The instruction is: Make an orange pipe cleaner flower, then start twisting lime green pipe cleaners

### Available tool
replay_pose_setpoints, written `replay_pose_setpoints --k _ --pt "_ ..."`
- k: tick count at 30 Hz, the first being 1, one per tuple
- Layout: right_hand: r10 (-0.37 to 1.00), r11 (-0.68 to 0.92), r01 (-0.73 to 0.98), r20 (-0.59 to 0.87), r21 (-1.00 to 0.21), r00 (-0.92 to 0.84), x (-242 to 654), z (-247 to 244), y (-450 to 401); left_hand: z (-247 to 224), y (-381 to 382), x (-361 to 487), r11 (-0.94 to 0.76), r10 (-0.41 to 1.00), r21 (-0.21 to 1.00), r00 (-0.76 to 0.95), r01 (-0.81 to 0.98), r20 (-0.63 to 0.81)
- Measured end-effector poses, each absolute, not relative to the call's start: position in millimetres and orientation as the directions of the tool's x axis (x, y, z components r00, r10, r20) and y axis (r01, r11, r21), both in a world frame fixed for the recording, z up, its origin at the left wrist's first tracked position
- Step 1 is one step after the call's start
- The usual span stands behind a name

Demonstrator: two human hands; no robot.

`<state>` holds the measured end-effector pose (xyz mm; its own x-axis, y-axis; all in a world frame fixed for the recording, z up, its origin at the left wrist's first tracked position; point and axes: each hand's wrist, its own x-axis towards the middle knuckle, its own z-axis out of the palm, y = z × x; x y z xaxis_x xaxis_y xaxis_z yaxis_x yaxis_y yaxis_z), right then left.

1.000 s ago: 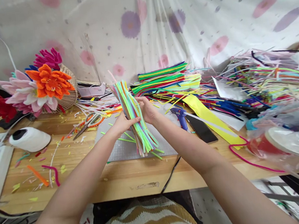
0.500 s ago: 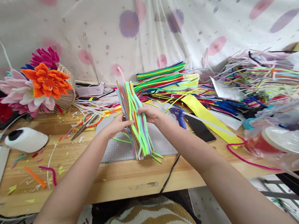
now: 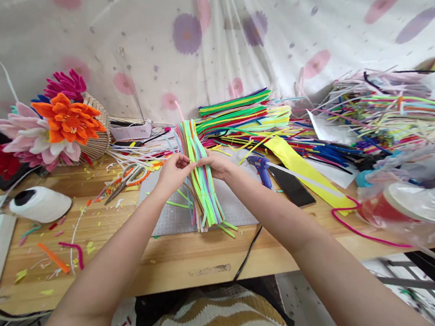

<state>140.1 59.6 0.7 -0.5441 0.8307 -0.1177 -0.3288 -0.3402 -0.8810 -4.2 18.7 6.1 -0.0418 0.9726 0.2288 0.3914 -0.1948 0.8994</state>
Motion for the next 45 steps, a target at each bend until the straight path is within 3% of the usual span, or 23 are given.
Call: replay_pose_setpoints --k 7,13,17,24,34,45 --pt "0.815 -0.352 -0.312 -0.125 -0.883 -0.566 136.6 -2.6 57.1 8.1 16.6 -4.0 0.061 0.998 0.964 -0.014 0.26 -0.06" --pt "0.811 -0.345 -0.237 -0.161 -0.908 -0.563 134.1 -6.8 57.6 17.4 16.1 -6.3 0.261 0.965 0.927 -0.036 0.271 -0.261" --pt "0.805 -0.364 -0.22 -0.187 -0.905 -0.563 130.6 -11.2 58.1 12.8 17.6 -11.9 0.345 0.935 0.921 0.02 0.178 -0.354" --pt "0.781 -0.383 -0.261 -0.16 -0.886 -0.604 120.6 -12.2 52.6 11.8 16.8 -13.5 0.343 0.938 0.937 0.031 0.071 -0.345" --pt "0.815 -0.371 -0.286 -0.161 -0.883 -0.557 121.0 -6.9 79.6 24.6 41.9 -13.4 0.361 0.925 0.931 0.109 0.057 -0.365" --pt "0.899 -0.326 -0.387 -0.156 -0.863 -0.409 139.4 -2.9 105.7 30.2 72.3 7.3 0.346 0.935 0.935 0.059 0.076 -0.351"
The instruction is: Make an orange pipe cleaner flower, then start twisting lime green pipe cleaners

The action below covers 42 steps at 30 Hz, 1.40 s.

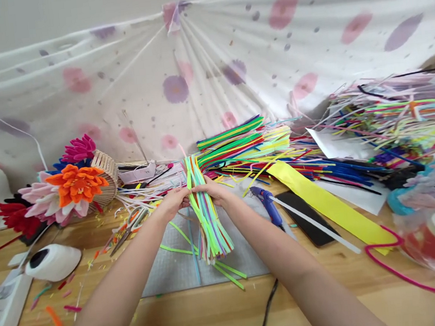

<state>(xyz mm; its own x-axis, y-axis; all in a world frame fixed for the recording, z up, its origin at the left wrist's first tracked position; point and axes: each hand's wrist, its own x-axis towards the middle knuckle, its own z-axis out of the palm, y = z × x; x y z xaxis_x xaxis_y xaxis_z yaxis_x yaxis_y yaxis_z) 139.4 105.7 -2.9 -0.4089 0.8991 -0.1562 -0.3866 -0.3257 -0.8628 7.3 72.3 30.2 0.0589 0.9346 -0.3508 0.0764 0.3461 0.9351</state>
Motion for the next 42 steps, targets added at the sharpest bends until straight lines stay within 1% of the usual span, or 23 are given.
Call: replay_pose_setpoints --k 5,9,11,14,17,19,23,26,30,35,37,40,41,42 --pt "0.921 -0.266 -0.341 -0.134 -0.902 -0.365 149.9 -3.9 110.3 33.3 74.2 16.6 0.341 0.936 0.932 0.046 0.126 -0.349" --pt "0.928 -0.247 -0.269 -0.148 -0.931 -0.341 153.5 -4.5 110.0 29.8 75.6 18.8 0.346 0.933 0.934 0.076 0.089 -0.353" --pt "0.935 -0.249 -0.253 -0.164 -0.935 -0.314 152.5 -5.6 109.4 27.5 75.0 18.8 0.374 0.922 0.927 0.1 0.025 -0.375" --pt "0.945 -0.252 -0.272 -0.175 -0.929 -0.277 149.5 -9.0 109.1 26.0 69.1 19.9 0.413 0.903 0.901 0.188 -0.137 -0.385" --pt "0.957 -0.24 -0.282 -0.178 -0.929 -0.229 147.6 -12.7 110.0 25.1 56.7 22.4 0.46 0.877 0.836 0.299 -0.3 -0.376" --pt "0.962 -0.237 -0.271 -0.186 -0.933 -0.199 147.5 -14.1 110.6 23.8 47.4 23.7 0.476 0.871 0.802 0.317 -0.361 -0.375" --pt "0.966 -0.245 -0.221 -0.219 -0.944 -0.136 147.7 -13.5 110.1 21.6 34.9 19.1 0.459 0.887 0.783 0.266 -0.42 -0.377" --pt "0.973 -0.227 -0.206 -0.214 -0.952 -0.087 146.3 -12.0 108.8 22.2 31.0 8.8 0.45 0.893 0.762 0.245 -0.465 -0.378" --pt "0.972 -0.234 -0.247 -0.23 -0.94 -0.045 143.6 -9.5 108.9 25.6 23.3 -5.3 0.428 0.902 0.731 0.207 -0.532 -0.378" --pt "0.96 -0.263 -0.311 -0.279 -0.913 0.007 148.3 0.0 115.2 34.0 8.5 -32.4 0.452 0.88 0.699 0.148 -0.554 -0.452" --pt "0.97 -0.22 -0.356 -0.242 -0.908 0.018 152.6 5.5 119.5 37.6 3.7 -51.5 0.389 0.9 0.676 0.099 -0.626 -0.426" --pt "0.983 -0.113 -0.413 -0.161 -0.904 0.085 159.8 13.6 125.5 40.0 -3.2 -82.5 0.22 0.933 0.604 -0.015 -0.766 -0.359" --pt "0.982 -0.092 -0.418 -0.152 -0.904 0.113 162.3 16.2 126.8 39.7 -5.8 -91.6 0.198 0.931 0.599 -0.042 -0.776 -0.362" --pt "0.98 -0.084 -0.418 -0.15 -0.905 0.128 164.9 18.9 127.5 38.8 -8.5 -99.4 0.215 0.924 0.611 -0.044 -0.762 -0.38"
